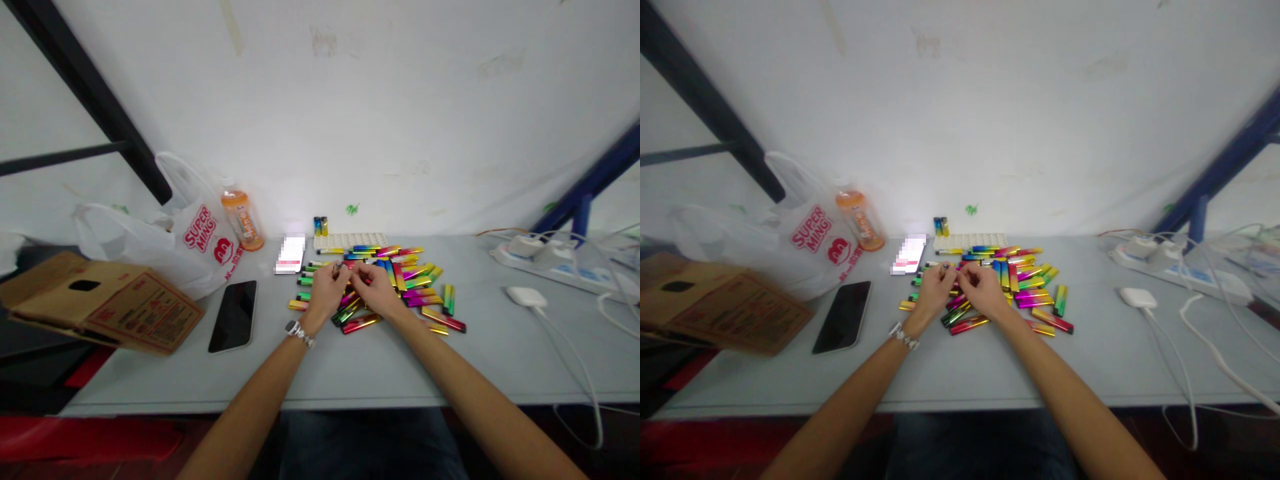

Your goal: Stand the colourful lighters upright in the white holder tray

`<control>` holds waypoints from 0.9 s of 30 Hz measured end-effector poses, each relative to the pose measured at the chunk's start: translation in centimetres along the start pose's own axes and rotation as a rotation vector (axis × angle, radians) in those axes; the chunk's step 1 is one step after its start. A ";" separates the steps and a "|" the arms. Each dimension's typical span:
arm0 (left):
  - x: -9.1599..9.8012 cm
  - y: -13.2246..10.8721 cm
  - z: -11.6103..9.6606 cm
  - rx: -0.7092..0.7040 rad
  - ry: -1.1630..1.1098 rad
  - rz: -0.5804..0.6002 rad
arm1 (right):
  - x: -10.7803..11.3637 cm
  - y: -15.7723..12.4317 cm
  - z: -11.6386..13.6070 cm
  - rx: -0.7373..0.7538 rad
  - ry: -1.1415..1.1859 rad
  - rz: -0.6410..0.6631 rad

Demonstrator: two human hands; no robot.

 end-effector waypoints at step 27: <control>0.2 -0.1 0.1 -0.048 0.034 -0.021 | -0.3 -0.2 0.3 0.005 0.022 0.026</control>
Point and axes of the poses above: each hand's wrist, its own y-axis towards the middle knuckle, its own x-axis out of the back of the hand, z = x × y, the point moved 7 cm from there along y, towards the middle knuckle, and after that the axes turned 3 degrees about y, right-handed, at the moved point
